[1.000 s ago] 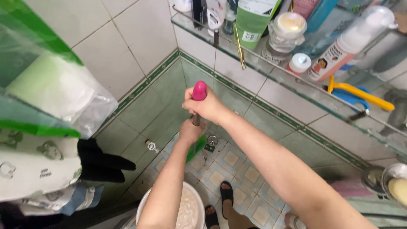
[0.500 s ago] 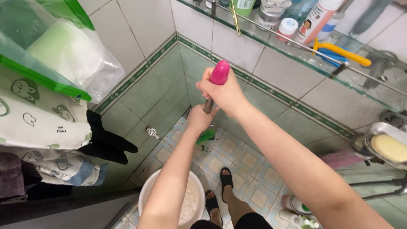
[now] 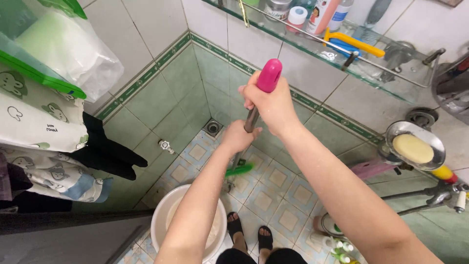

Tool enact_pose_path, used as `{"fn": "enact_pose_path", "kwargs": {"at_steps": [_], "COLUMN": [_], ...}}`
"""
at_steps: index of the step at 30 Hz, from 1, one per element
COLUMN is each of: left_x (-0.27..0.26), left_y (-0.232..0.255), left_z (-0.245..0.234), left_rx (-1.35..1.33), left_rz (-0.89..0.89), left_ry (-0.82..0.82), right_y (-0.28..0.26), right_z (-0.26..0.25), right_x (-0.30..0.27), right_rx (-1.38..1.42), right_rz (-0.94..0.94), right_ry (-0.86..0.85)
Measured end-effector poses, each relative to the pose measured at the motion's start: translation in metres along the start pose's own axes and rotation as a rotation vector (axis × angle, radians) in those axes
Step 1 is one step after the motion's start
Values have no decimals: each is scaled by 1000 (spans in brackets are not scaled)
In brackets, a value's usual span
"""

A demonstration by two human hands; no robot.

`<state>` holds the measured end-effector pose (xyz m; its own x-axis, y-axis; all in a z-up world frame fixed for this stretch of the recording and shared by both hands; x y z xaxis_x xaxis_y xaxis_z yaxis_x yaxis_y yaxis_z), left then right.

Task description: Assembling a mop and scrubbing the bathroom floor with a brush

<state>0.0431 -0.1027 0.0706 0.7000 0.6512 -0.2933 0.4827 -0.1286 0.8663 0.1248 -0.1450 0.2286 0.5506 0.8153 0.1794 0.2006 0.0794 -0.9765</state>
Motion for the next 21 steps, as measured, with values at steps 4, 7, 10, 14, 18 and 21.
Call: {"fn": "enact_pose_path", "kwargs": {"at_steps": [4,7,10,14,18,21], "left_x": [23,70,77,70,-16,-24], "left_y": [-10,-77,-124,-126,-16,3], "left_z": [19,43,74,92,56,59], "left_rx": [122,215,218,69,-1,34], "left_rz": [-4,-52,-62,2,21,46], "left_ry": [106,174,161,53,33,23], "right_y": [10,46,80,85,64,41], "right_z": [-21,-17,-17,-27,-36,-46], "right_x": [-11,-27,-45,-50,-43,-40], "right_rx": [-23,-74,-104,-165,-113,-74], "right_rz": [-43,-32,54,61,73,21], "right_ry": [27,24,-9,-31,-20,2]}}
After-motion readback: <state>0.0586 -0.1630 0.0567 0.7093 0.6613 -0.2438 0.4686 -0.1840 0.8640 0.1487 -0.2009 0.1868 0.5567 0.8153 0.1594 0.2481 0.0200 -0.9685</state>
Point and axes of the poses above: each hand's wrist, its own x-axis towards the middle knuckle, its own z-axis out of the palm, y = z × x, the point moved 9 cm from there along x, towards the middle knuckle, and after that the axes turned 5 degrees about -x, right-handed, at the moved point
